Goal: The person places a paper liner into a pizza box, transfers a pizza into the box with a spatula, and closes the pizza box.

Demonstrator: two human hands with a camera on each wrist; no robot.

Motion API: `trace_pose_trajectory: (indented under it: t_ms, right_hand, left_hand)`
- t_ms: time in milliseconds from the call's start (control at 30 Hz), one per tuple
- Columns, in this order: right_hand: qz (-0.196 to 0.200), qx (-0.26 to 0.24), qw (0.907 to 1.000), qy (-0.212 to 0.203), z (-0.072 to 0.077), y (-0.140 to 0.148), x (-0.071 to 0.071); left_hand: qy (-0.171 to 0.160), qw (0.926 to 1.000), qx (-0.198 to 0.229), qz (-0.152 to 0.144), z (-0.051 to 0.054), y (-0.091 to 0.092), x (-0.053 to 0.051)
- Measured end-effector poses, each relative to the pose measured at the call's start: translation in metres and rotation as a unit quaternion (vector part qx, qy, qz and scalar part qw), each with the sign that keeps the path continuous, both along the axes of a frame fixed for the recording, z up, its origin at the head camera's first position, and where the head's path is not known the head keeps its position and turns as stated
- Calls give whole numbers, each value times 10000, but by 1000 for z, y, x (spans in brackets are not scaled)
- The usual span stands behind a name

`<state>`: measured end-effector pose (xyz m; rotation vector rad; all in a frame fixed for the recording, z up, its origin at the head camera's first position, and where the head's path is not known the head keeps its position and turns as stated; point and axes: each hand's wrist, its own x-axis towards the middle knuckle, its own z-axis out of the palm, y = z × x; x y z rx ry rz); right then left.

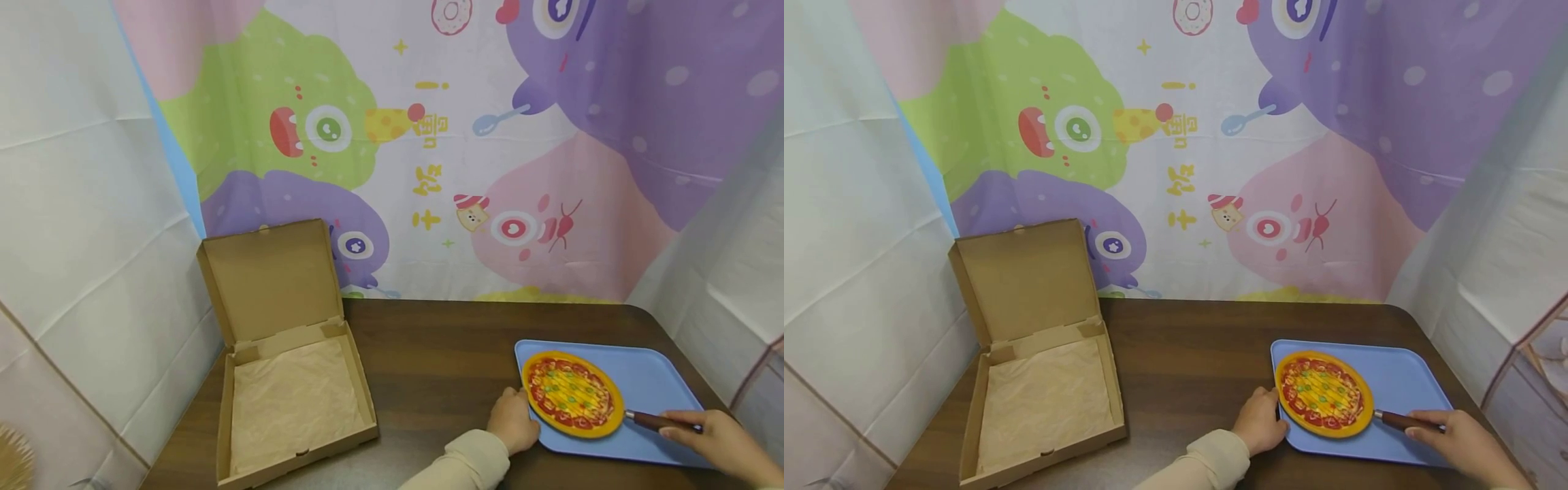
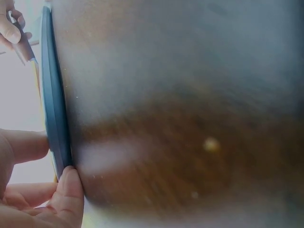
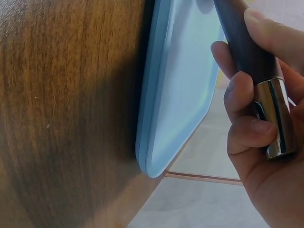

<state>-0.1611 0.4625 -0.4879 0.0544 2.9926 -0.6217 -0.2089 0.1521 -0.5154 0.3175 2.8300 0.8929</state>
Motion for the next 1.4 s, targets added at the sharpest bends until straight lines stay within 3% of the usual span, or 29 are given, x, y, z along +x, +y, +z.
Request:
trace_pose_trajectory:
  t_ms: [400, 600, 700, 800, 967, 1067, 1267, 1400]
  right_hand:
    - [-130, -178, 9991, 361, -8, 4, 7]
    - [-251, -148, 9994, -210, -9, 7, 5]
    - [-371, -233, 9987, -257, -9, 8, 6]
    - [-316, -277, 9983, 409, -10, 10, 11]
    - [-176, -279, 9873, 1555, -10, 13, 16]
    - [-193, -317, 9865, 1594, -5, 11, 15]
    - [-328, -265, 9917, 1213, 12, 6, 12]
    - [-328, -318, 9900, 1335, 18, 4, 11]
  left_hand:
    - [-99, 9993, 359, 8, -2, -3, -2]
    - [-16, 9995, 329, -5, -2, -5, -1]
    - [87, 9995, 296, -23, -2, -5, 0]
    - [87, 9996, 267, -30, -3, -4, 1]
    - [12, 9998, 187, -76, -1, -4, 1]
    - [-20, 9997, 197, -113, 0, -4, 2]
    - [-21, 9993, 304, -205, 1, -7, 2]
    - [37, 9992, 288, -281, 1, -8, 2]
